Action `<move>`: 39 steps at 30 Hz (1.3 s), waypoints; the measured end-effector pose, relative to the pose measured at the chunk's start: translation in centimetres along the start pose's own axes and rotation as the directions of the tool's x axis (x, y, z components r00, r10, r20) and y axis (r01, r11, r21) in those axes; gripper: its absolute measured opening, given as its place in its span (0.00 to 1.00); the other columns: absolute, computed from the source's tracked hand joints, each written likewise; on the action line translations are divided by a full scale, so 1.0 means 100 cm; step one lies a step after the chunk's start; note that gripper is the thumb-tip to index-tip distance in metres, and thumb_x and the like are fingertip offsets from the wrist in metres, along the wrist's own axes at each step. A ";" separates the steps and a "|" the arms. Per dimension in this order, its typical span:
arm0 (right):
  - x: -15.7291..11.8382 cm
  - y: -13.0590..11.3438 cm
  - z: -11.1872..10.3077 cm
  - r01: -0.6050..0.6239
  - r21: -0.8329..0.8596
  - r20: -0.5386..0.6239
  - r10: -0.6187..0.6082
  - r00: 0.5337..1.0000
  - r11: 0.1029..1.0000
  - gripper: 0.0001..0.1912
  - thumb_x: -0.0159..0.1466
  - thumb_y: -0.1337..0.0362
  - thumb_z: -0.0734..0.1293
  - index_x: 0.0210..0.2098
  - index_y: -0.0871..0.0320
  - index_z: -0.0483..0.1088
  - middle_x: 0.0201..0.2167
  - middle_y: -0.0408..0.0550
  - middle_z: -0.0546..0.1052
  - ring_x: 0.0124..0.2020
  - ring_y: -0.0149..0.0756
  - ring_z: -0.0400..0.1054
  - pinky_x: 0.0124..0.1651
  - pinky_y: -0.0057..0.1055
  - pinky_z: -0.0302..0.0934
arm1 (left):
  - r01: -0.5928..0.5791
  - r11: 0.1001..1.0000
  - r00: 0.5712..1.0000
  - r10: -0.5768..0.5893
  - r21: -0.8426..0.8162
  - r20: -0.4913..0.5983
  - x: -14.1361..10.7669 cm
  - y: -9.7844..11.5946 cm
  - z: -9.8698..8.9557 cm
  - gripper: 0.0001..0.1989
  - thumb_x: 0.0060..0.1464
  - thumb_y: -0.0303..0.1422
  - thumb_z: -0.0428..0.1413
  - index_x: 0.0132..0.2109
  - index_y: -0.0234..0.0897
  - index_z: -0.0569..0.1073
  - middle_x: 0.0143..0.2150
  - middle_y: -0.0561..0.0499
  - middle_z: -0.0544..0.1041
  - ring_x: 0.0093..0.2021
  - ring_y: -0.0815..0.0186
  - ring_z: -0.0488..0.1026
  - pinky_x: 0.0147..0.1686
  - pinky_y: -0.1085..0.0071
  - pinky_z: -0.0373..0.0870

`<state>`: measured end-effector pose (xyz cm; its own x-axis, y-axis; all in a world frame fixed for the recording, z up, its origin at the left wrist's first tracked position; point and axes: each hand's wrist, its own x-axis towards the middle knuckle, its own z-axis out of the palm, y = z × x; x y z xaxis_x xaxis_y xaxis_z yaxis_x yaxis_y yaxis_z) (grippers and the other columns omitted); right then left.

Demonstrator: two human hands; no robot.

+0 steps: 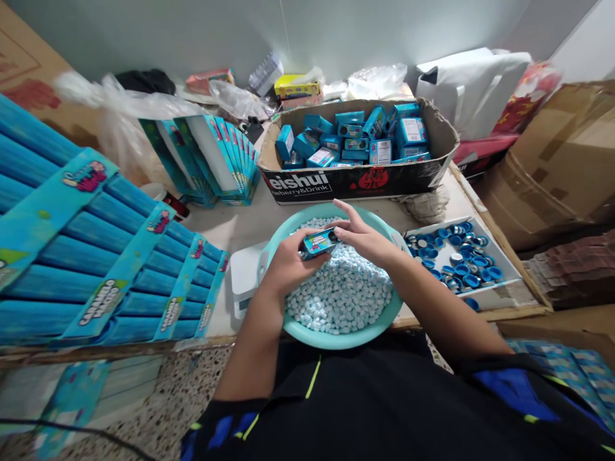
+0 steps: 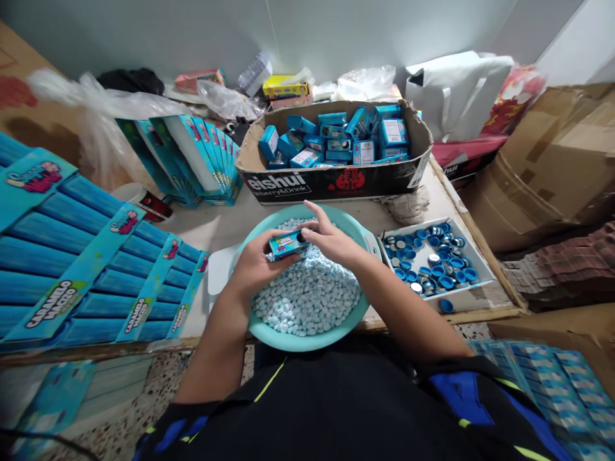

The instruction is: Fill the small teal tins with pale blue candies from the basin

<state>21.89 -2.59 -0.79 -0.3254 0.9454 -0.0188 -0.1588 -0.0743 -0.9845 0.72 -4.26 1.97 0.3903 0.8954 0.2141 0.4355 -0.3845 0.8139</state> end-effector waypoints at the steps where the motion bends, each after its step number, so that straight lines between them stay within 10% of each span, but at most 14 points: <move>1: 0.001 0.001 0.001 -0.017 -0.057 0.000 0.017 1.000 0.998 0.45 0.64 0.54 0.71 0.75 0.50 0.50 0.48 0.48 0.78 0.41 0.38 0.72 0.49 0.35 0.68 | -0.016 1.000 1.000 0.016 0.001 0.006 0.000 -0.001 0.000 0.21 0.57 0.38 0.68 0.56 0.39 0.77 0.50 0.45 0.82 0.48 0.57 0.80 0.52 0.60 0.77; 8: -0.007 -0.011 0.000 -0.028 -0.627 -0.117 -0.059 0.991 0.779 0.33 0.77 0.49 0.52 0.75 0.58 0.50 0.61 0.58 0.72 0.60 0.44 0.68 0.66 0.44 0.60 | -0.023 0.998 0.987 0.012 -0.066 -0.163 0.002 -0.011 0.003 0.23 0.54 0.38 0.70 0.55 0.40 0.76 0.49 0.46 0.82 0.48 0.57 0.81 0.50 0.61 0.78; 13: -0.029 -0.024 0.025 -0.052 -0.988 -0.011 0.273 0.962 0.143 0.40 0.68 0.38 0.65 0.66 0.63 0.67 0.65 0.73 0.66 0.70 0.67 0.56 0.66 0.60 0.58 | 0.051 0.983 0.940 -0.106 -0.174 -0.324 0.005 -0.016 0.005 0.23 0.50 0.36 0.71 0.52 0.39 0.75 0.49 0.45 0.82 0.47 0.56 0.81 0.48 0.60 0.79; 16: -0.039 -0.025 0.041 0.031 -0.999 0.031 0.332 0.943 0.004 0.46 0.64 0.32 0.66 0.63 0.67 0.68 0.62 0.75 0.67 0.65 0.70 0.61 0.62 0.61 0.62 | 0.081 0.976 0.943 -0.140 -0.200 -0.303 0.006 -0.016 0.006 0.23 0.49 0.34 0.71 0.51 0.38 0.75 0.48 0.45 0.82 0.47 0.56 0.81 0.50 0.59 0.79; 21: -0.045 -0.020 0.038 0.123 -0.991 0.134 0.279 0.951 0.058 0.46 0.57 0.30 0.72 0.53 0.66 0.72 0.52 0.68 0.74 0.52 0.62 0.72 0.53 0.51 0.69 | 0.081 0.971 0.962 -0.135 -0.225 -0.237 0.005 -0.014 0.005 0.22 0.50 0.33 0.70 0.52 0.38 0.75 0.47 0.45 0.82 0.47 0.56 0.81 0.50 0.59 0.78; 27: -0.038 0.000 0.026 0.180 -0.936 0.227 0.129 0.965 0.302 0.22 0.62 0.44 0.75 0.39 0.56 0.75 0.31 0.53 0.78 0.31 0.46 0.74 0.33 0.40 0.63 | 0.070 0.981 0.980 -0.102 -0.179 -0.173 0.004 -0.015 0.005 0.23 0.51 0.34 0.70 0.53 0.39 0.76 0.48 0.45 0.82 0.50 0.55 0.81 0.53 0.57 0.76; 32: -0.039 0.002 0.030 0.181 -0.855 0.198 -0.017 0.980 0.486 0.08 0.64 0.62 0.70 0.28 0.53 0.71 0.20 0.45 0.70 0.22 0.36 0.62 0.30 0.37 0.54 | 0.082 0.981 0.983 -0.109 -0.177 -0.146 0.003 -0.016 0.006 0.23 0.52 0.34 0.70 0.54 0.40 0.76 0.50 0.45 0.82 0.51 0.54 0.80 0.54 0.56 0.76; 39: -0.042 -0.035 0.027 0.149 -0.609 -0.007 -0.193 0.981 0.779 0.10 0.66 0.59 0.65 0.32 0.57 0.71 0.24 0.41 0.71 0.26 0.31 0.62 0.31 0.30 0.55 | 0.029 0.990 0.995 -0.041 -0.137 -0.091 0.002 -0.013 0.004 0.23 0.53 0.35 0.70 0.54 0.40 0.77 0.52 0.45 0.82 0.52 0.55 0.80 0.56 0.56 0.77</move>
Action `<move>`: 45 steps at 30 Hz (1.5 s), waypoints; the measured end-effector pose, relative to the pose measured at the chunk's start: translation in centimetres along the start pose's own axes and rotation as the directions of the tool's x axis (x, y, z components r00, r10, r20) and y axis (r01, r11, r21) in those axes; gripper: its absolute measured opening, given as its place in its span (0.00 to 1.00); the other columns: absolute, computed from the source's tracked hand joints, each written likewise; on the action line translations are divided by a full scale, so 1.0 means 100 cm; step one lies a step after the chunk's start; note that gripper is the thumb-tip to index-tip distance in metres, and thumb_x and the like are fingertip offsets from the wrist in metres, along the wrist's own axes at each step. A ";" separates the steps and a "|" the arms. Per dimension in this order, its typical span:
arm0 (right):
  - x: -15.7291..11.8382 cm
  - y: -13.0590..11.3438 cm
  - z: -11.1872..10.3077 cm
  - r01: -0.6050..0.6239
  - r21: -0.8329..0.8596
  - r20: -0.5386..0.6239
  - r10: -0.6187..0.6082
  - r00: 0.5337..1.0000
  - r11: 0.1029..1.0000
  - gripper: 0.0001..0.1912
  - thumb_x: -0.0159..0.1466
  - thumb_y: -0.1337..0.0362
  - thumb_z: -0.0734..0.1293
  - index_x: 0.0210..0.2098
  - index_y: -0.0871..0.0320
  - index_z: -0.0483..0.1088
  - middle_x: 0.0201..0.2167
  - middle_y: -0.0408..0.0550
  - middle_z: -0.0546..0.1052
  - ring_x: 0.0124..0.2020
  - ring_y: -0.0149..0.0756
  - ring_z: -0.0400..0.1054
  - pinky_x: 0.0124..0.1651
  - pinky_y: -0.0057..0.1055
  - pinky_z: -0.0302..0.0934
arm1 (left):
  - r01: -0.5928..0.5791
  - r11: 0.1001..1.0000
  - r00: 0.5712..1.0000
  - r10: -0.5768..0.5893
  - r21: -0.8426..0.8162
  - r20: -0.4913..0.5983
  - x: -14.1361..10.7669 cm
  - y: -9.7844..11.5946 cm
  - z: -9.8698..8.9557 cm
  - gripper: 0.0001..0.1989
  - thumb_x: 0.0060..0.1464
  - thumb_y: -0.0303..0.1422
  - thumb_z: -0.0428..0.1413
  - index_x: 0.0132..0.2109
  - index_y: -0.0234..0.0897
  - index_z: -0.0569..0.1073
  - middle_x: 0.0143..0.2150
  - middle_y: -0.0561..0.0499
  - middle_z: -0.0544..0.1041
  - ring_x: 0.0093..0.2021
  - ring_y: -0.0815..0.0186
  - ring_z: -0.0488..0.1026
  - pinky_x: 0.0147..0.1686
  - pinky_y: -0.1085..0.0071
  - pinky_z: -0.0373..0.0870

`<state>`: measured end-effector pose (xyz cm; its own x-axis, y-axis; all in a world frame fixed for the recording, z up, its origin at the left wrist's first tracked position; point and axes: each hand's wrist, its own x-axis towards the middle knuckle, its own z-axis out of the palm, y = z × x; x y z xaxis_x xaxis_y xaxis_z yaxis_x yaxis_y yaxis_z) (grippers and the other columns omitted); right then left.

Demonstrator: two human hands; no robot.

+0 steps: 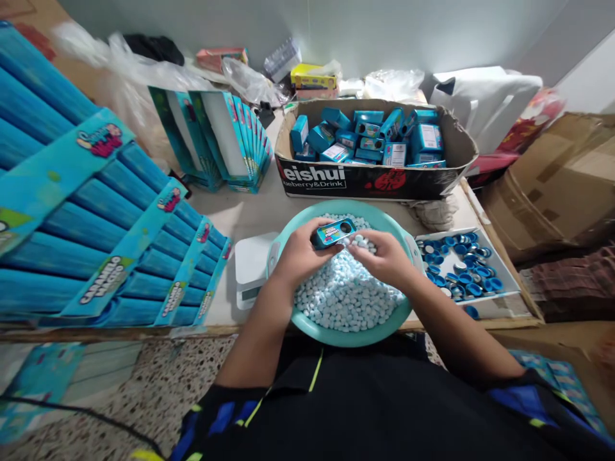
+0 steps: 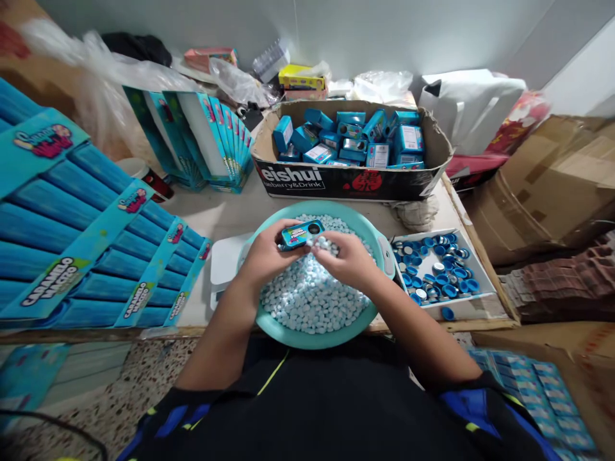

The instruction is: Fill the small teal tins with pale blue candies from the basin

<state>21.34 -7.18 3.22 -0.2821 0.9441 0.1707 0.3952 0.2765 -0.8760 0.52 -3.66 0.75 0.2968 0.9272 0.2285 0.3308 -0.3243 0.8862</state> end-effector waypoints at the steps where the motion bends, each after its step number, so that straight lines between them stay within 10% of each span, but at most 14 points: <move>1: 0.004 -0.002 -0.003 0.015 0.042 -0.064 -0.012 0.998 0.999 0.10 0.66 0.58 0.66 0.32 0.57 0.72 0.23 0.41 0.71 0.26 0.31 0.62 0.31 0.30 0.56 | -0.010 1.000 1.000 0.010 0.010 0.008 0.000 0.000 0.000 0.23 0.53 0.36 0.70 0.55 0.41 0.77 0.52 0.45 0.82 0.51 0.55 0.80 0.55 0.56 0.77; 10: 0.052 -0.008 0.010 0.221 0.356 -0.396 -0.068 0.916 0.908 0.15 0.66 0.50 0.69 0.33 0.55 0.69 0.23 0.39 0.70 0.24 0.29 0.64 0.29 0.29 0.61 | -0.120 0.992 0.984 0.116 0.025 0.133 -0.003 0.008 -0.001 0.22 0.56 0.35 0.68 0.58 0.42 0.77 0.56 0.46 0.82 0.56 0.55 0.79 0.59 0.55 0.74; 45: 0.043 0.011 0.016 0.316 0.392 -0.352 -0.177 0.919 0.864 0.21 0.73 0.42 0.60 0.33 0.52 0.61 0.30 0.45 0.72 0.35 0.40 0.72 0.46 0.42 0.70 | -0.033 0.998 0.987 0.025 0.048 0.158 -0.001 0.010 0.007 0.23 0.60 0.40 0.65 0.59 0.41 0.72 0.56 0.43 0.80 0.57 0.50 0.77 0.56 0.55 0.74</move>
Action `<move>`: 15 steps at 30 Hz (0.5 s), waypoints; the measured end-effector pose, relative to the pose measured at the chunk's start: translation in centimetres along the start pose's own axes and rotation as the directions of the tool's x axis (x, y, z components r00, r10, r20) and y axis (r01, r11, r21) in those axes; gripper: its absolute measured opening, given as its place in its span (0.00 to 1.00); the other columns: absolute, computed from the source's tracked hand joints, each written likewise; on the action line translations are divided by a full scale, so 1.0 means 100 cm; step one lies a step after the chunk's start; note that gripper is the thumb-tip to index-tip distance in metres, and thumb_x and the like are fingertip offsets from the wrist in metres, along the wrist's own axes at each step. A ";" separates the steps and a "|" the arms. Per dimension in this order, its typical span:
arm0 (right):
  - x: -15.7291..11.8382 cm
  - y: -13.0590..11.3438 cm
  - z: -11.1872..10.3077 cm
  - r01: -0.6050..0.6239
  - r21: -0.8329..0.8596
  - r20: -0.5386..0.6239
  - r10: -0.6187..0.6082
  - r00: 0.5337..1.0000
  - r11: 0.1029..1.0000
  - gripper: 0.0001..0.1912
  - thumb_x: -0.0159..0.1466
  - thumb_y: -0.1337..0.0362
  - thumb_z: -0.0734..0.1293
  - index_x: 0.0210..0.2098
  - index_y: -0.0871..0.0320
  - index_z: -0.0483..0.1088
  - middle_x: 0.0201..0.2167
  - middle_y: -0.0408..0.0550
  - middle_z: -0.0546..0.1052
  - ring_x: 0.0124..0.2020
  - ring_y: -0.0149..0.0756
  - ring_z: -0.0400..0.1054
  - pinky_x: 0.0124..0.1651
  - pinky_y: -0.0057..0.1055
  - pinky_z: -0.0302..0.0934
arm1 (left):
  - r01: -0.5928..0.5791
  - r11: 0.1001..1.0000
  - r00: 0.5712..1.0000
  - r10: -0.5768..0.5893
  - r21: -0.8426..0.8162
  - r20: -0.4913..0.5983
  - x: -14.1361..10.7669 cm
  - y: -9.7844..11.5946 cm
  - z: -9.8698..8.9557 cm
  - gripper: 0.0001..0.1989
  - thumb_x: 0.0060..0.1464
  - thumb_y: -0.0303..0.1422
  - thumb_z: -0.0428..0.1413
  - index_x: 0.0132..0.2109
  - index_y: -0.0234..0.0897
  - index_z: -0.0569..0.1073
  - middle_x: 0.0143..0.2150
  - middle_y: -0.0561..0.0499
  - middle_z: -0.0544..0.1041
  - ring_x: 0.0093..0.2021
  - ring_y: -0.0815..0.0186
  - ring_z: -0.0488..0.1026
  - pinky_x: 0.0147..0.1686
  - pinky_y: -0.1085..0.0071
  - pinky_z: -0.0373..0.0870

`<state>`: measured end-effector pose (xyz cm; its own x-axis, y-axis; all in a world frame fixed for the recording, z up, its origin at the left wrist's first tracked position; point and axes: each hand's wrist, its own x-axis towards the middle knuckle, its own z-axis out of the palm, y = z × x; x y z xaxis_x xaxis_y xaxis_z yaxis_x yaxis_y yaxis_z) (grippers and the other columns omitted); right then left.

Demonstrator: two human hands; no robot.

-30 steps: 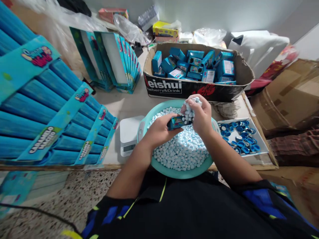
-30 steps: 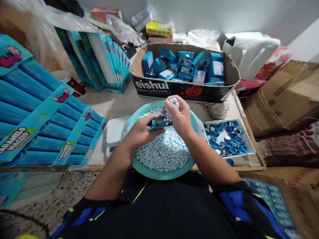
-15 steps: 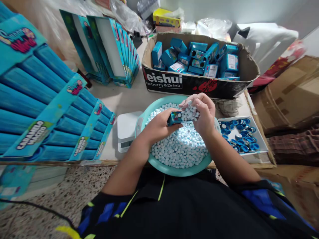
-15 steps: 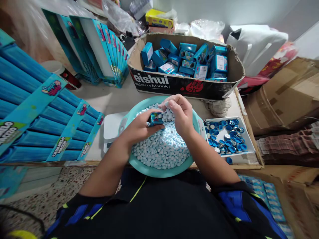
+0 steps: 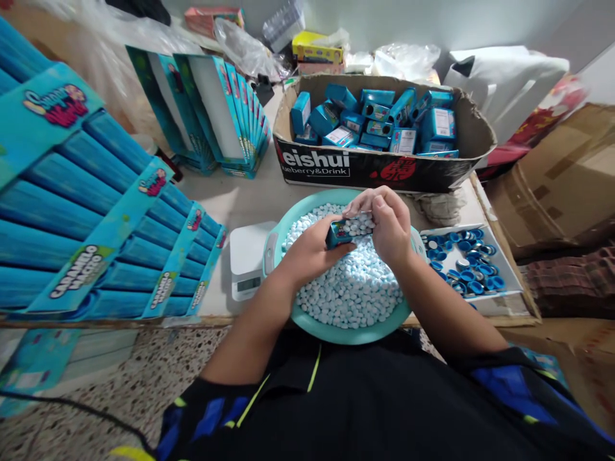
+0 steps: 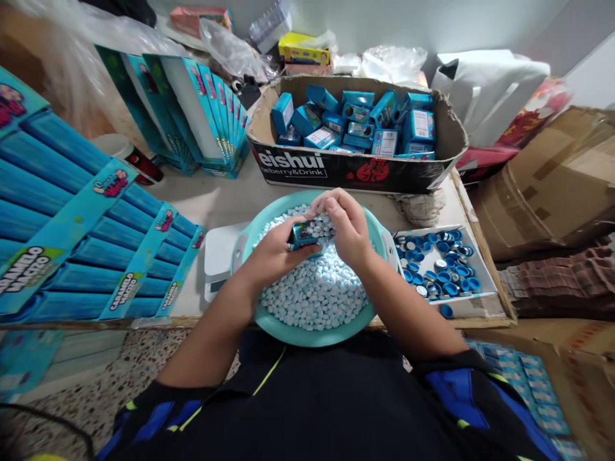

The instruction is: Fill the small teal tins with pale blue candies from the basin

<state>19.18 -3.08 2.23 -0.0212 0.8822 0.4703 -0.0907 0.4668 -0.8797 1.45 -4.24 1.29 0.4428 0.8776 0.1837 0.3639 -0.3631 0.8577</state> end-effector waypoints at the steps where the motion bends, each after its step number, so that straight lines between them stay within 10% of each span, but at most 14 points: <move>1: -0.001 0.000 0.000 0.007 -0.020 0.011 -0.007 1.000 1.000 0.22 0.73 0.41 0.60 0.34 0.52 0.62 0.30 0.45 0.73 0.35 0.40 0.72 0.45 0.42 0.70 | 0.012 1.000 1.000 -0.013 -0.019 -0.001 0.000 0.000 0.000 0.23 0.60 0.41 0.65 0.59 0.40 0.72 0.55 0.43 0.80 0.56 0.50 0.77 0.55 0.55 0.75; 15: -0.005 -0.001 -0.003 0.005 -0.023 0.045 -0.004 0.999 1.000 0.22 0.71 0.40 0.61 0.38 0.52 0.68 0.32 0.46 0.75 0.37 0.41 0.74 0.48 0.44 0.71 | 0.011 1.000 1.000 -0.011 -0.021 -0.013 0.001 0.000 -0.004 0.23 0.60 0.39 0.64 0.60 0.41 0.73 0.55 0.45 0.80 0.54 0.51 0.78 0.55 0.56 0.75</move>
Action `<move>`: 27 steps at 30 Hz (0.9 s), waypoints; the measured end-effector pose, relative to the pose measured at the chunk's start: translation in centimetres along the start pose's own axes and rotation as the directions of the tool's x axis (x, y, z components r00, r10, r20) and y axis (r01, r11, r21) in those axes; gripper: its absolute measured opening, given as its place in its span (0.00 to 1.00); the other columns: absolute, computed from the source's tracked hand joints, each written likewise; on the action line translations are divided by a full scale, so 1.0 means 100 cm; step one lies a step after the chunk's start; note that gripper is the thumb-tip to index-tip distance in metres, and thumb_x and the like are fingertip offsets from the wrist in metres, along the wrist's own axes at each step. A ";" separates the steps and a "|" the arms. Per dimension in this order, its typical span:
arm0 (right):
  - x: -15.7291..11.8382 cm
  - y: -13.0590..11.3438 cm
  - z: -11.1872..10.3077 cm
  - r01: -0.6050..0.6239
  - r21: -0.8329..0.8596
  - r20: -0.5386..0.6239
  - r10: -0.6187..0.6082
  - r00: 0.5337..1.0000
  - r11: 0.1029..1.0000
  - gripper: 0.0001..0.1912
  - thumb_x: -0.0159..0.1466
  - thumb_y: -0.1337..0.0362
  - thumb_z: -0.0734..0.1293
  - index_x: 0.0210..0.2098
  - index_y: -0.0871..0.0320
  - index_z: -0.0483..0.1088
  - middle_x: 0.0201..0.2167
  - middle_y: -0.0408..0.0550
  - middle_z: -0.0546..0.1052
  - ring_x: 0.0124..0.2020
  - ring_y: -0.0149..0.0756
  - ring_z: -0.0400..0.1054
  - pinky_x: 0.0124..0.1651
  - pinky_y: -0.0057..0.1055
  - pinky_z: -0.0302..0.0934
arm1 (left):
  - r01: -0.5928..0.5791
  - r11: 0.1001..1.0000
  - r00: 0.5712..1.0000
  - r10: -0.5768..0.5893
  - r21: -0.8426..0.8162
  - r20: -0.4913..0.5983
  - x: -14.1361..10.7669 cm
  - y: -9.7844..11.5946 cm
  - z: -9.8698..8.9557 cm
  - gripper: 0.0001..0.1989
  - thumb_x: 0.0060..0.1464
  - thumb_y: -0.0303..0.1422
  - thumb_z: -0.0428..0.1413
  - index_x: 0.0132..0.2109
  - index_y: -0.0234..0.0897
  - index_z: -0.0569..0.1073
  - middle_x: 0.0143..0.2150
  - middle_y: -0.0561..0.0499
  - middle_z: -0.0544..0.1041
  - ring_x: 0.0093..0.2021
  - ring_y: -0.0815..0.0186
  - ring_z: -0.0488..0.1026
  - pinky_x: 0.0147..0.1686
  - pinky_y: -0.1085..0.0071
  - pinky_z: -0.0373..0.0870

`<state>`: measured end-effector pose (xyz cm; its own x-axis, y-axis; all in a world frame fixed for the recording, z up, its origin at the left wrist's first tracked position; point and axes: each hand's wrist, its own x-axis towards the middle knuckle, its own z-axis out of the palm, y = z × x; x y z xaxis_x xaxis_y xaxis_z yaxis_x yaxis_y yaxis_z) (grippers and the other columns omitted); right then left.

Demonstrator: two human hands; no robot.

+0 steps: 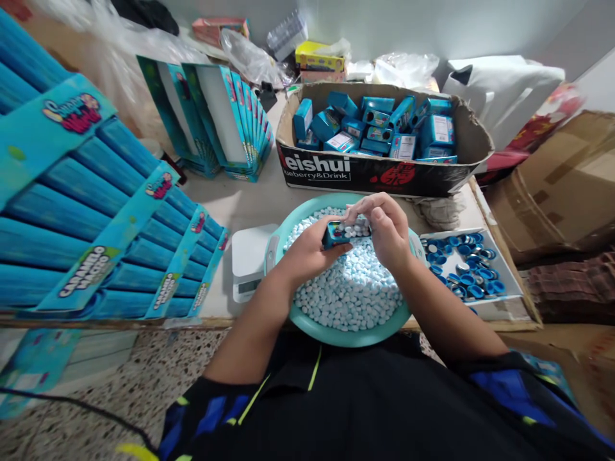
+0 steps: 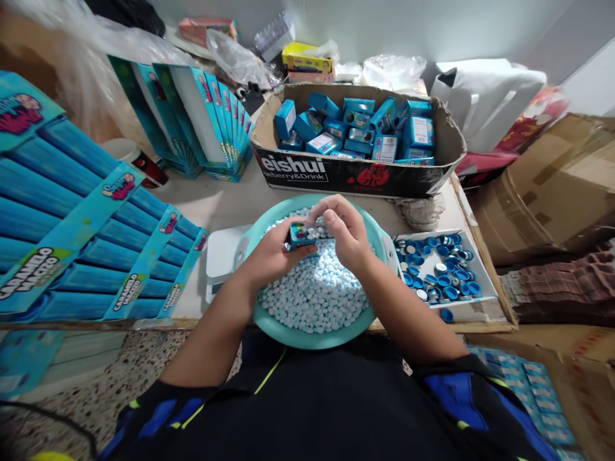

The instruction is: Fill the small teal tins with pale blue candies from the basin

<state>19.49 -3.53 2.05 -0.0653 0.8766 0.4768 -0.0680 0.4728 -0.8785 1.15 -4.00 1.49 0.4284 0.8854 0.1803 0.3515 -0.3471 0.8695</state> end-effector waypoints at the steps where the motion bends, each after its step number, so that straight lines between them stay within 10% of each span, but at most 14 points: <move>1: 0.000 0.000 -0.001 0.002 -0.010 -0.013 -0.003 1.000 1.000 0.23 0.71 0.39 0.61 0.38 0.52 0.69 0.32 0.46 0.75 0.37 0.42 0.74 0.49 0.45 0.70 | -0.011 1.000 1.000 0.011 0.014 -0.013 0.000 -0.001 0.000 0.23 0.60 0.39 0.64 0.60 0.42 0.73 0.56 0.44 0.80 0.56 0.51 0.77 0.56 0.56 0.75; 12: 0.006 -0.007 -0.013 0.187 -0.191 0.225 -0.142 0.964 0.964 0.17 0.74 0.49 0.63 0.41 0.53 0.76 0.41 0.50 0.79 0.47 0.43 0.75 0.53 0.43 0.68 | -0.115 0.988 0.990 0.122 0.102 -0.070 -0.002 -0.005 0.002 0.21 0.61 0.40 0.63 0.58 0.40 0.71 0.55 0.42 0.79 0.56 0.52 0.77 0.58 0.54 0.74; 22: 0.009 0.000 -0.016 0.124 -0.249 0.090 -0.104 0.990 0.960 0.19 0.76 0.50 0.59 0.43 0.55 0.76 0.41 0.50 0.78 0.43 0.40 0.72 0.47 0.39 0.67 | -0.061 0.997 0.990 0.056 -0.037 -0.132 -0.008 -0.004 0.005 0.24 0.63 0.41 0.62 0.61 0.43 0.66 0.58 0.42 0.76 0.55 0.54 0.78 0.55 0.57 0.76; 27: 0.009 0.001 -0.015 0.290 -0.300 0.187 -0.242 0.952 0.909 0.13 0.74 0.55 0.63 0.44 0.55 0.77 0.42 0.52 0.78 0.45 0.40 0.73 0.48 0.39 0.69 | -0.129 0.989 0.980 0.138 0.074 -0.142 -0.007 -0.006 0.003 0.24 0.63 0.41 0.62 0.62 0.42 0.66 0.61 0.40 0.75 0.59 0.51 0.76 0.58 0.53 0.75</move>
<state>20.89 -2.61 2.37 -0.2314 0.7032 0.6723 0.2177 0.7109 -0.6687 0.86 -4.48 0.68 0.3505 0.8638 0.3618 0.3538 -0.4799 0.8028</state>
